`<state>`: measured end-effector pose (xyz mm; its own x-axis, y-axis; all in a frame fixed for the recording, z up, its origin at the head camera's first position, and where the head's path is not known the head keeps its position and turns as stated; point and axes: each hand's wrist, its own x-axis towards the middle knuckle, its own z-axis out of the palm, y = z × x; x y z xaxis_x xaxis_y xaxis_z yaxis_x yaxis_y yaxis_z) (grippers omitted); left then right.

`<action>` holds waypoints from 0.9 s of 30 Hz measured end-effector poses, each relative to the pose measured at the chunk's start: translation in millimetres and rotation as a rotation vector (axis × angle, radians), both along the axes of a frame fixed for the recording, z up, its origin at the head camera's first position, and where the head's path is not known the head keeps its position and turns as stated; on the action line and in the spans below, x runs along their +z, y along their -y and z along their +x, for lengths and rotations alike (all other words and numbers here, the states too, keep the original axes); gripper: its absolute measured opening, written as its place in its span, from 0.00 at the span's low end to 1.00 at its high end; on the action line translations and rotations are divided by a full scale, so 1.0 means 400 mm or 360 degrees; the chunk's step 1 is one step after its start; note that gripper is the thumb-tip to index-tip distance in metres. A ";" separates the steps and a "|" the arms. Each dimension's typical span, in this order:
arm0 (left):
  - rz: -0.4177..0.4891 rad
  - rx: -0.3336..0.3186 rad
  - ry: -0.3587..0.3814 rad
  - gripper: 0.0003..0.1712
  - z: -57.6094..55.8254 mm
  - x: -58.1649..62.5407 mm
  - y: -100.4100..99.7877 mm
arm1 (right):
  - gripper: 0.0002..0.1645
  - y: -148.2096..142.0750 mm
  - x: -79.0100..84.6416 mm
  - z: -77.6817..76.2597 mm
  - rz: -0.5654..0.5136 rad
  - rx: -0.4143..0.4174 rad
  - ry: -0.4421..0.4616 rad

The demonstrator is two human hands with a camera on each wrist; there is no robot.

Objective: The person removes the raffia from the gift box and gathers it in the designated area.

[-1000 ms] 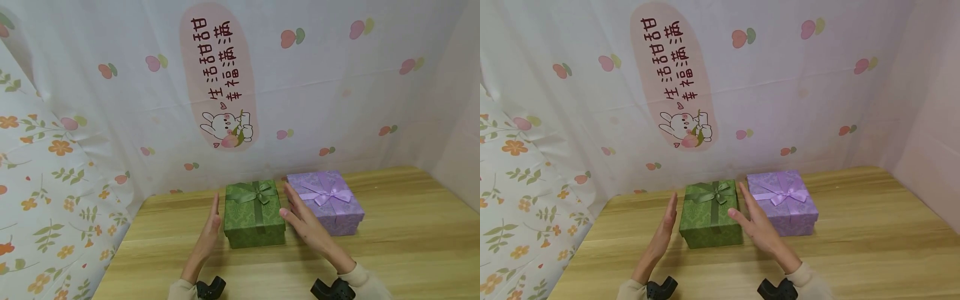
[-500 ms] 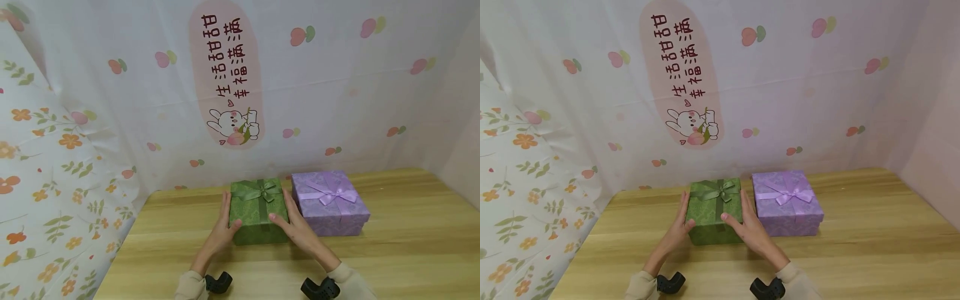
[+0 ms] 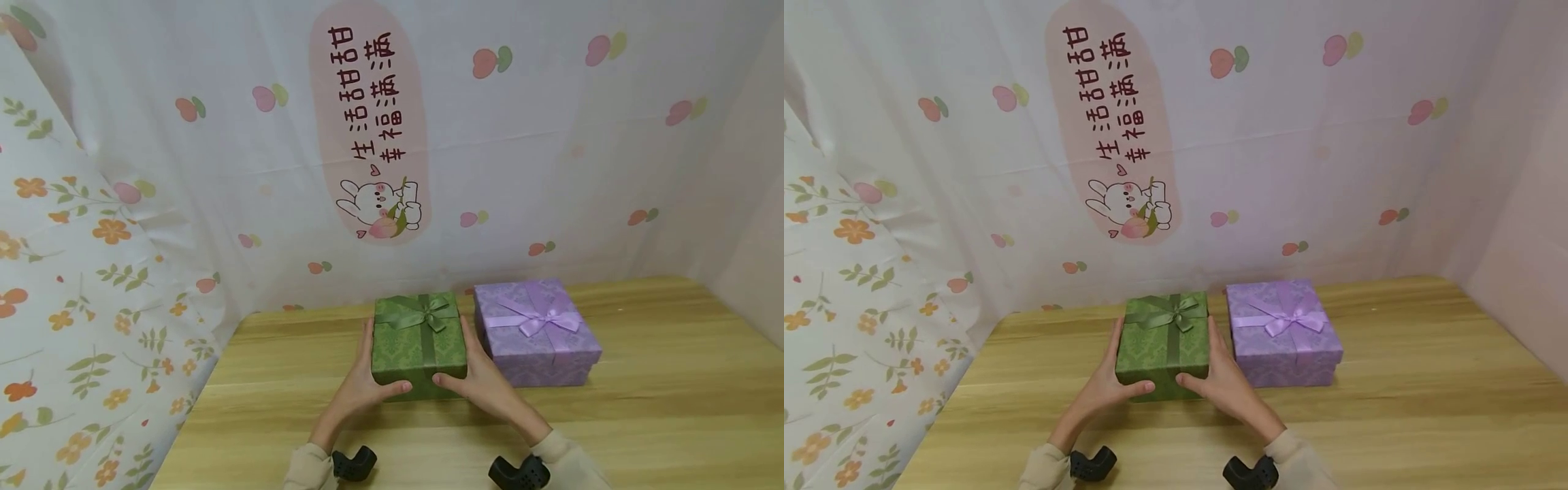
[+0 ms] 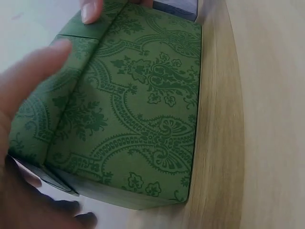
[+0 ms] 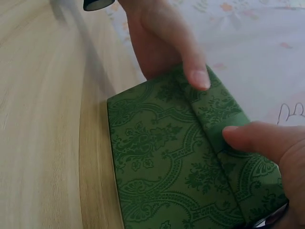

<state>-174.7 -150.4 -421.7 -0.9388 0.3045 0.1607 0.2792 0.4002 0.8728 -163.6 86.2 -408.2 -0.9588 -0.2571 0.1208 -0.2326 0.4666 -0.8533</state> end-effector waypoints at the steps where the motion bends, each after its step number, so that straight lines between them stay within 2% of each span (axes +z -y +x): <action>1: 0.0007 0.0000 0.0019 0.68 0.001 0.000 0.000 | 0.69 0.000 -0.002 0.000 -0.0004 0.0007 -0.0018; 5: 0.0035 -0.0005 0.0067 0.67 0.001 0.000 -0.007 | 0.67 -0.006 -0.004 -0.001 -0.0038 0.0031 -0.0047; 10: 0.0056 -0.0013 0.0068 0.66 0.001 0.004 -0.015 | 0.66 -0.012 -0.005 -0.003 -0.0074 0.0034 -0.0083; 27: 0.0075 0.0042 0.0082 0.65 0.017 0.016 -0.016 | 0.66 -0.004 0.008 0.008 -0.0022 -0.0001 -0.0157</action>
<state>-167.7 -144.0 -415.5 -0.9538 0.2728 0.1257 0.2235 0.3649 0.9038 -160.3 88.0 -405.0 -0.9422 -0.2541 0.2184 -0.3157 0.4552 -0.8325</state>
